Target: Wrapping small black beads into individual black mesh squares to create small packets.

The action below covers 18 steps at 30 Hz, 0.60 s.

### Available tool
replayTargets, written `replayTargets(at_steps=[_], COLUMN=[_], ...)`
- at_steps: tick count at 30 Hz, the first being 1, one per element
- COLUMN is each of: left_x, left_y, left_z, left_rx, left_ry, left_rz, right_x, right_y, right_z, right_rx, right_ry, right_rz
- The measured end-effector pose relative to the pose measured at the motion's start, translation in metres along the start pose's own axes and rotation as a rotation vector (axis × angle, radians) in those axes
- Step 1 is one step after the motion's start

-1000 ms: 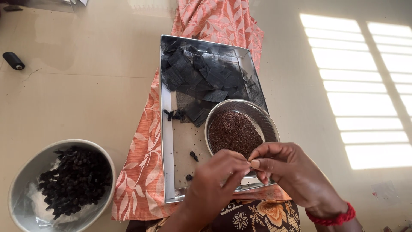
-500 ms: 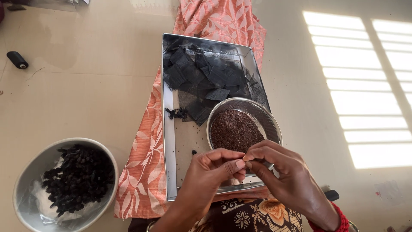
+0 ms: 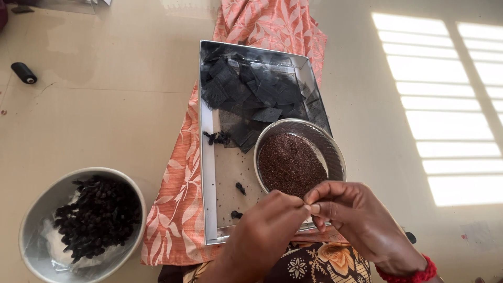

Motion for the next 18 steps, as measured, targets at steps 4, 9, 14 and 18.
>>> replayTargets(at_steps=[4,9,14,18], left_x=[-0.018,-0.024,-0.024,-0.004], left_y=[0.022,0.057,0.069,0.035], left_z=[-0.012,-0.046,-0.064,-0.046], left_rx=[-0.049,-0.091,-0.044,0.058], left_ry=[-0.488,-1.201,-1.061,-0.369], left_rz=[-0.465,-1.412,-1.239,-0.315], right_x=[-0.004,-0.006,-0.005,0.010], right_y=[0.013,0.027,0.030,0.020], right_z=[-0.012,-0.026,-0.024,-0.021], right_rx=[0.063,-0.082,-0.054,0.094], right_ry=[-0.022,-0.359,-0.193,0.105], right_rz=[-0.245,-0.870,-0.770,-0.451])
Point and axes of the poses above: each hand's wrist, its own z-axis towards the middle knuckle, its own y-axis out of the palm, x = y × z, the point moved 4 cm from there along z, towards the middle knuckle, and after that the axes turned 9 degrees about z, right-handed, at the moved point
